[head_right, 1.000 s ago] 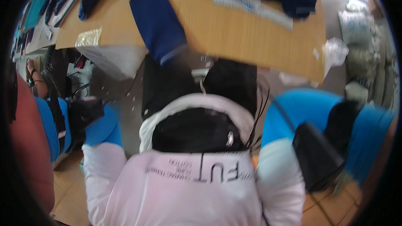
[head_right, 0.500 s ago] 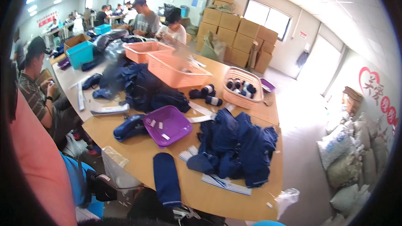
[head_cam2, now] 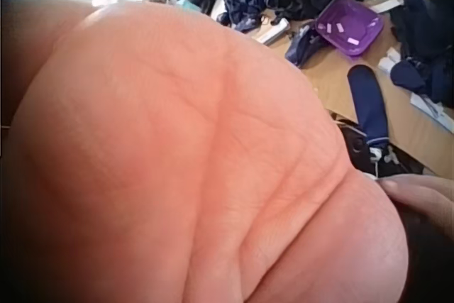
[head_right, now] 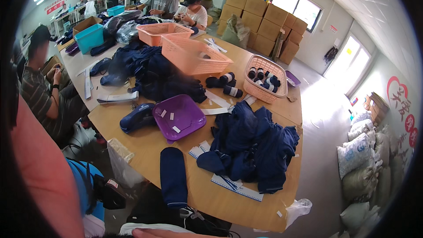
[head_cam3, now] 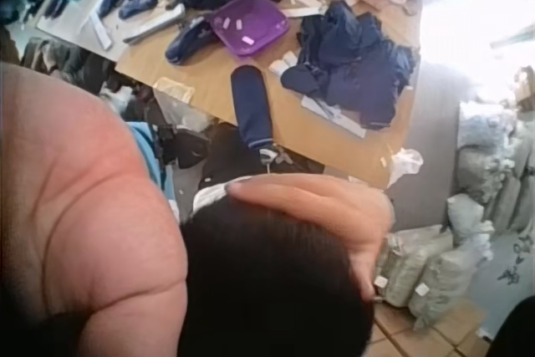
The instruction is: Folding blue socks and applying a paper label wrap.
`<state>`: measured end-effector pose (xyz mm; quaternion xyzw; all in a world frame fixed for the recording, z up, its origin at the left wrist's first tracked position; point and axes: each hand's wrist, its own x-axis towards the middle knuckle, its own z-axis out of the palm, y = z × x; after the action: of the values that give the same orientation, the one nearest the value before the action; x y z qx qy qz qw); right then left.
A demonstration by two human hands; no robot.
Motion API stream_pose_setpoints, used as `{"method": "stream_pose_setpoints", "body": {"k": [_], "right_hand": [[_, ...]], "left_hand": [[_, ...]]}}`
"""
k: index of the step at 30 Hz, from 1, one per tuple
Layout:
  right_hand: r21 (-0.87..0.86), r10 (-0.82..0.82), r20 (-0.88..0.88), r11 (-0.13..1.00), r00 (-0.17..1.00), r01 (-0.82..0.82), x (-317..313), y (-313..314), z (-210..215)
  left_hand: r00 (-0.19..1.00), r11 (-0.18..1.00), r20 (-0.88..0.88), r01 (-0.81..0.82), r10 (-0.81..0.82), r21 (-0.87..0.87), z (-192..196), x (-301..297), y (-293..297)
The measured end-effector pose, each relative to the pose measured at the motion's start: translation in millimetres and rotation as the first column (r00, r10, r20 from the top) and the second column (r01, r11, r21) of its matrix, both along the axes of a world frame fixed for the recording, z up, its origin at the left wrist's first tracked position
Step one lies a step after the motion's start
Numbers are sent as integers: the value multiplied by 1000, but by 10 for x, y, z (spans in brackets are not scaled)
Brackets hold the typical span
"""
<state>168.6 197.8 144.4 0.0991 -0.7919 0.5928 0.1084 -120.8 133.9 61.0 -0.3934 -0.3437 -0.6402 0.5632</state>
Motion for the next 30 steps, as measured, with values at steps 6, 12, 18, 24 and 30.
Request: {"method": "stream_pose_setpoints", "body": {"k": [6,12,18,24,30], "right_hand": [[-74,41,-36,996,998,-44,-89,-72,-106],[-146,57,-82,987,995,-69,-140,-112,-236],[-194,123,-563,942,818,-275,-516,-207,-476],[-470,416,-394,675,820,-568,-435,-197,-946],[-63,416,-375,880,828,-471,138,262,-919]], "left_hand": [[999,1000,23,-29,29,-9,-92,-56,-151],[999,999,36,-40,40,-15,-161,-88,-206],[999,1000,28,-22,23,-17,-146,-51,-188],[1000,1000,7,-25,25,-14,-164,-51,-254],[999,998,9,-53,53,-17,-300,-110,-446]]}}
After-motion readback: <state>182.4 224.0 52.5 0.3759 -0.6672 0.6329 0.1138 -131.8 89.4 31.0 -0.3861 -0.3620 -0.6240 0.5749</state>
